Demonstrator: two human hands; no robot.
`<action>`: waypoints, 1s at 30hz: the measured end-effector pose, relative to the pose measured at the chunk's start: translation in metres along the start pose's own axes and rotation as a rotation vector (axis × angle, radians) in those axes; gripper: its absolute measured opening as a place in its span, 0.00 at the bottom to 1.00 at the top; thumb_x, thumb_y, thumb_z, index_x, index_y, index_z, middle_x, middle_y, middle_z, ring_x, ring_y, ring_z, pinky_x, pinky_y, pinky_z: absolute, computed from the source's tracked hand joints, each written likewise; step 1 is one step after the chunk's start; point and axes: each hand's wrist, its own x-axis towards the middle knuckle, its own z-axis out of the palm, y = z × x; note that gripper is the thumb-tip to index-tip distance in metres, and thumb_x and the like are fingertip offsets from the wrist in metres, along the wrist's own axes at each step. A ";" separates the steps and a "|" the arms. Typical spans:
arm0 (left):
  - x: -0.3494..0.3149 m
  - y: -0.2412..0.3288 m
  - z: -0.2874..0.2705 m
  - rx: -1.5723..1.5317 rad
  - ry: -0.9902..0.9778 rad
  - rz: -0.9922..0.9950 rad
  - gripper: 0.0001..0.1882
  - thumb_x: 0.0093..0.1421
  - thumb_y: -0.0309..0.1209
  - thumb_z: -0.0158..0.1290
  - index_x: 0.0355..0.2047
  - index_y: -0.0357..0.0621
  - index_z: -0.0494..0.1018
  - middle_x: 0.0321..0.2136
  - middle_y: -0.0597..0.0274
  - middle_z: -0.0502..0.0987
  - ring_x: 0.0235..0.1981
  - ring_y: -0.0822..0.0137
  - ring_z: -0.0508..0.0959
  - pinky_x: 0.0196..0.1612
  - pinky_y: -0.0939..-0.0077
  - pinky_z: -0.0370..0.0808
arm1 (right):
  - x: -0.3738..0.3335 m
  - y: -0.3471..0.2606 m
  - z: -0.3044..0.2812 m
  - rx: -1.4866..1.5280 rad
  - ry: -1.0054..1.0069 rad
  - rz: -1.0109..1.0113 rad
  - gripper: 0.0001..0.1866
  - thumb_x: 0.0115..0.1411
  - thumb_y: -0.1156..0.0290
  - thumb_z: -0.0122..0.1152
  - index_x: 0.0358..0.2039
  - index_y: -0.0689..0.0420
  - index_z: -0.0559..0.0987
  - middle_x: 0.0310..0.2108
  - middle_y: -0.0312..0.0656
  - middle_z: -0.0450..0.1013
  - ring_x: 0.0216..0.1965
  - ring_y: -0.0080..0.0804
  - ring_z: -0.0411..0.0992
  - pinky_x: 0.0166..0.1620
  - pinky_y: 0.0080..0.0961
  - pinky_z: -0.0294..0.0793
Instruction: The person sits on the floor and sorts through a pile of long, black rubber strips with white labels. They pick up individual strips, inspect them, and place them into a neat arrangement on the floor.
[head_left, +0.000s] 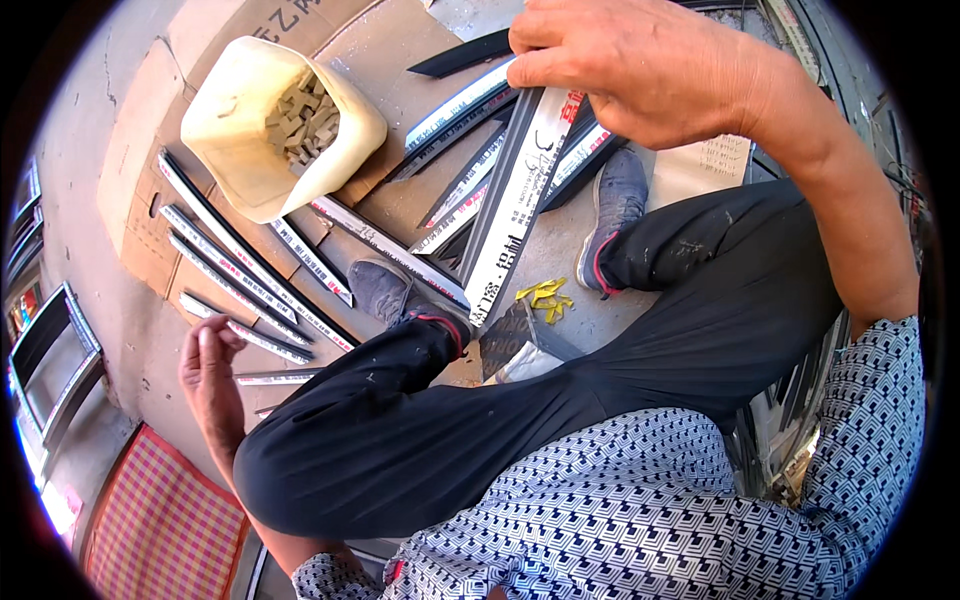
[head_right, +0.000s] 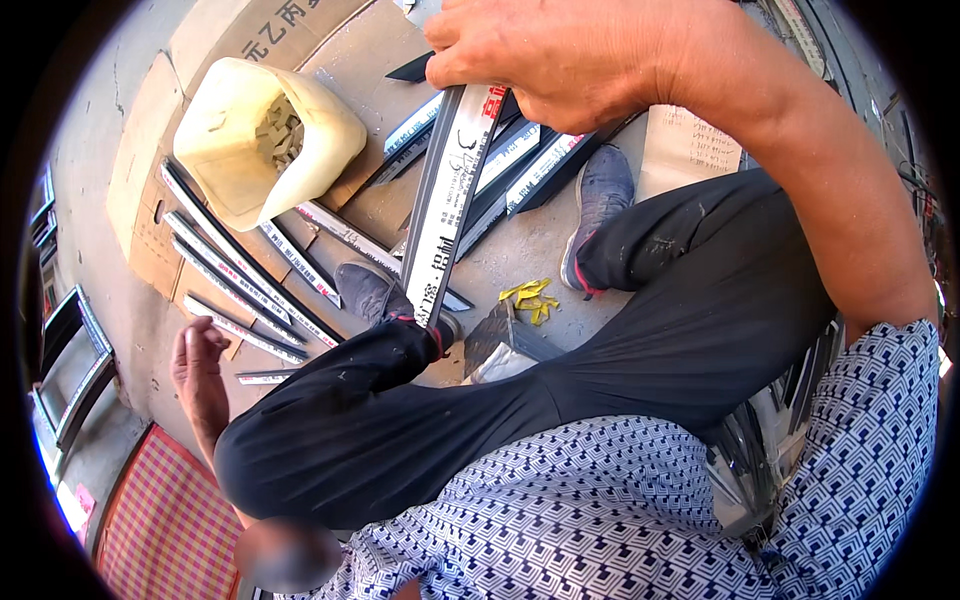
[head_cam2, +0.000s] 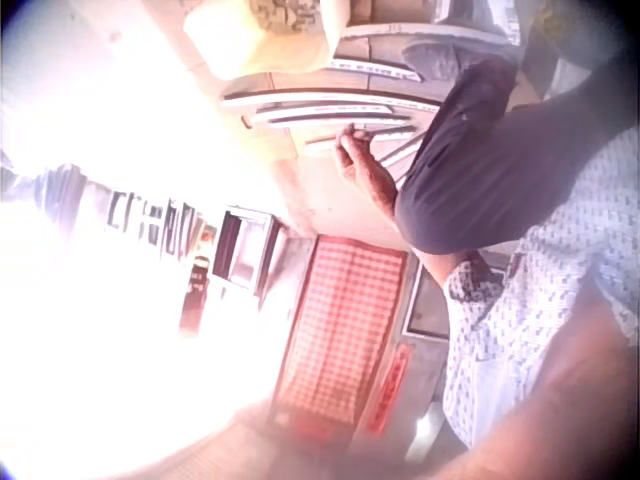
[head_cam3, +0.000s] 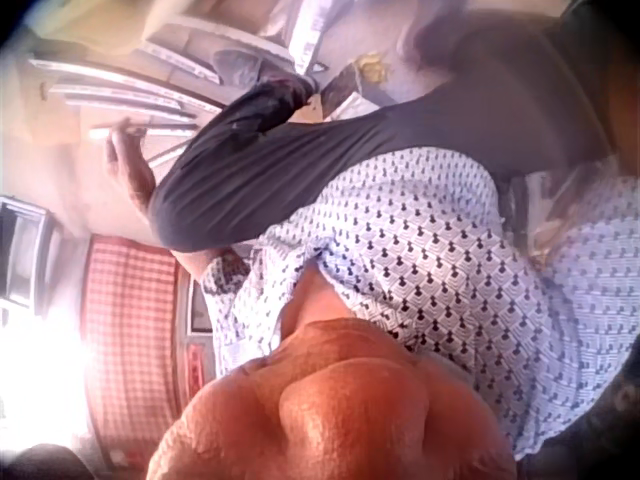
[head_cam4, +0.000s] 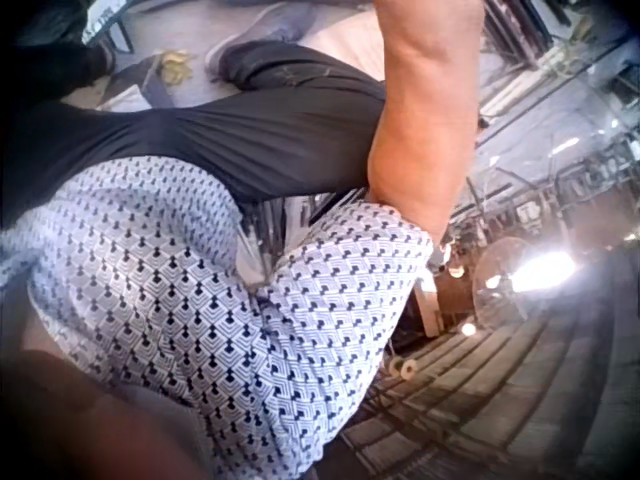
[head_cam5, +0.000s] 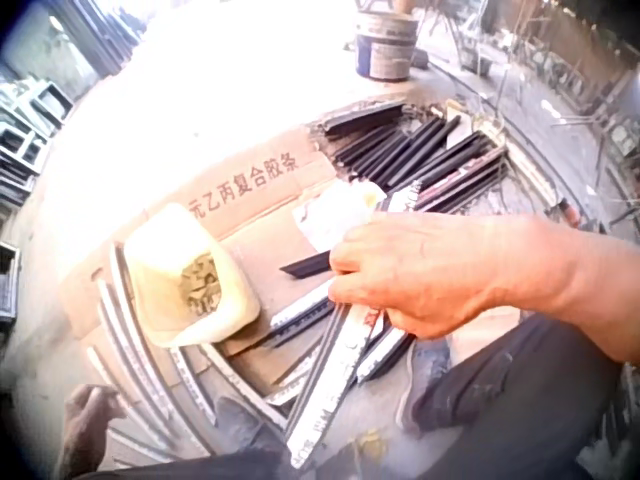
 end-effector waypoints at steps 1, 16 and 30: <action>-0.002 0.013 -0.006 0.012 -0.011 0.038 0.17 0.80 0.36 0.49 0.52 0.33 0.79 0.35 0.66 0.79 0.39 0.73 0.77 0.49 0.76 0.74 | -0.001 0.000 -0.002 -0.003 -0.011 -0.004 0.06 0.57 0.74 0.64 0.34 0.60 0.77 0.35 0.50 0.73 0.42 0.53 0.75 0.48 0.45 0.74; -0.068 0.127 0.153 0.876 -0.578 0.353 0.23 0.63 0.40 0.67 0.53 0.39 0.79 0.39 0.50 0.81 0.40 0.49 0.82 0.45 0.57 0.80 | -0.056 0.112 0.107 -0.185 -0.226 0.518 0.27 0.54 0.82 0.61 0.57 0.59 0.78 0.50 0.52 0.75 0.57 0.54 0.75 0.61 0.47 0.75; -0.043 0.127 0.163 0.996 -0.633 0.194 0.28 0.61 0.41 0.68 0.55 0.37 0.76 0.41 0.53 0.80 0.41 0.51 0.80 0.46 0.57 0.78 | 0.026 0.163 0.223 0.026 -0.071 0.559 0.26 0.58 0.78 0.63 0.59 0.53 0.75 0.56 0.47 0.73 0.62 0.48 0.72 0.67 0.44 0.72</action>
